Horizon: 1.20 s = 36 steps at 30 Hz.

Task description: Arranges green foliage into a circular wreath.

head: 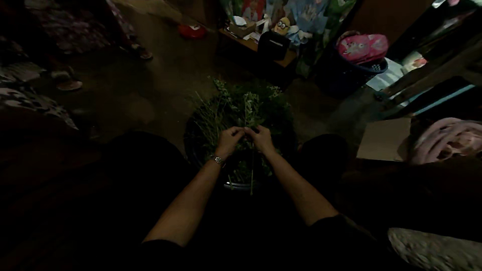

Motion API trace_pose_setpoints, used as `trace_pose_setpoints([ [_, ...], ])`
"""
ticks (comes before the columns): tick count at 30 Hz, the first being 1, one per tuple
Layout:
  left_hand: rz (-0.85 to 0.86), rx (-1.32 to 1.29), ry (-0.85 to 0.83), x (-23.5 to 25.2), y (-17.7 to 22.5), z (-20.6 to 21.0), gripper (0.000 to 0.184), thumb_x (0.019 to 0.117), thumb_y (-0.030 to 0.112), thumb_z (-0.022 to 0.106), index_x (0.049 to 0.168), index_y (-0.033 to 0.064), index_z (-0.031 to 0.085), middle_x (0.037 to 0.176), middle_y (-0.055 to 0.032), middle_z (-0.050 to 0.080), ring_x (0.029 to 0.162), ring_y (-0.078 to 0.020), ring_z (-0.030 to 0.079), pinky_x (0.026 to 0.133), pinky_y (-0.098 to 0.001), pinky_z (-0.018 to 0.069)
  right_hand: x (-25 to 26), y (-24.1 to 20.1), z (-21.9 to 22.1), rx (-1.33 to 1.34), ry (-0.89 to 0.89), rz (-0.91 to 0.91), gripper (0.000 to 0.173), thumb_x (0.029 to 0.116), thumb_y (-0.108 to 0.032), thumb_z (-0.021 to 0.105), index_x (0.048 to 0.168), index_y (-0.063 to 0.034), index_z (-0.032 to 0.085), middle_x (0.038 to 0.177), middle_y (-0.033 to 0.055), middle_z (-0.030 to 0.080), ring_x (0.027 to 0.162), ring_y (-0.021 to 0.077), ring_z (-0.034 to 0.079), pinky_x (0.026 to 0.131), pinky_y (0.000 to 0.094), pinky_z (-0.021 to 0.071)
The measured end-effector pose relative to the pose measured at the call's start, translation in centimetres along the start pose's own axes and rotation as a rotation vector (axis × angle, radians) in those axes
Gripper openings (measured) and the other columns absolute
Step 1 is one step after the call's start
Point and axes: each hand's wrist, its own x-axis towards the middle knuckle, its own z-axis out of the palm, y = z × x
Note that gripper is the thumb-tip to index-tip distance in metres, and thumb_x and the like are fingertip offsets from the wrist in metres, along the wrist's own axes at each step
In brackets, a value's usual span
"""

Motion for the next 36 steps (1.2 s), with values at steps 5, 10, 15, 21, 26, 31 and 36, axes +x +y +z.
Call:
trace_pose_setpoints([
  [5,-0.026,-0.021,-0.015,0.3,-0.4,-0.3,0.022,0.1061,0.014,0.056,0.114,-0.0028,0.067,0.097,-0.008,0.069,0.082,-0.0082,0.065,0.081,-0.0277,0.0561,1.5,0.8,-0.6,0.098,-0.078,-0.056,0.025,0.101,-0.014,0.066,0.116,0.0067,0.066,0.095,0.0135,0.071,0.077,0.0154,0.071,0.077,0.033,0.0622],
  [10,-0.005,-0.039,-0.092,0.1,0.0,-0.8,0.021,0.1068,0.015,0.054,0.112,-0.0026,0.066,0.095,-0.0076,0.068,0.082,-0.0085,0.064,0.081,-0.0273,0.0554,1.2,-0.5,-1.7,0.091,-0.155,0.016,0.018,0.0978,-0.008,0.068,0.109,0.0051,0.065,0.086,0.009,0.07,0.071,0.0118,0.069,0.072,0.0295,0.0607],
  [15,0.044,0.03,-0.157,-0.1,0.4,-0.9,0.023,0.1081,0.016,0.052,0.112,-0.0022,0.065,0.094,-0.0074,0.066,0.082,-0.0092,0.063,0.081,-0.0278,0.0543,1.2,-0.8,-2.3,0.044,-0.162,0.041,0.015,0.0961,-0.011,0.07,0.103,0.0026,0.067,0.081,0.0083,0.071,0.066,0.0131,0.068,0.066,0.0296,0.0601],
  [21,0.069,0.008,-0.162,0.0,0.4,-0.8,0.02,0.1072,0.013,0.053,0.109,-0.0023,0.065,0.092,-0.0067,0.066,0.081,-0.0088,0.063,0.08,-0.0269,0.0545,0.9,-1.4,-2.5,0.035,-0.119,0.033,0.011,0.0938,-0.008,0.069,0.097,0.0025,0.067,0.077,0.0078,0.067,0.063,0.0137,0.065,0.064,0.0317,0.0593],
  [26,0.007,-0.038,-0.11,1.0,-0.6,-1.9,0.022,0.1071,0.013,0.053,0.113,-0.0053,0.064,0.096,-0.0095,0.064,0.083,-0.01,0.062,0.082,-0.0286,0.0543,0.8,-2.0,-5.8,-0.029,-0.034,0.021,0.019,0.0984,-0.016,0.064,0.113,-0.005,0.068,0.083,0.0061,0.068,0.062,0.0128,0.063,0.059,0.0303,0.0571],
  [31,0.013,-0.157,-0.154,0.8,-0.4,-2.3,0.018,0.1059,0.01,0.053,0.111,-0.0038,0.064,0.094,-0.0053,0.065,0.081,-0.0075,0.063,0.08,-0.0263,0.0553,0.9,-2.9,-8.6,-0.33,0.008,-0.095,0.027,0.0995,-0.019,0.069,0.118,-0.0003,0.067,0.104,0.0159,0.07,0.086,0.0226,0.067,0.08,0.0426,0.056],
  [36,0.016,-0.092,-0.203,0.5,0.1,-1.9,0.018,0.1062,0.012,0.054,0.111,-0.0021,0.064,0.093,-0.0046,0.066,0.081,-0.007,0.064,0.08,-0.026,0.0553,1.5,-1.4,-7.2,-0.376,0.049,-0.139,0.069,0.093,-0.037,0.077,0.144,0.0007,0.051,0.139,0.0269,0.055,0.123,0.0389,0.058,0.102,0.0555,0.0482],
])
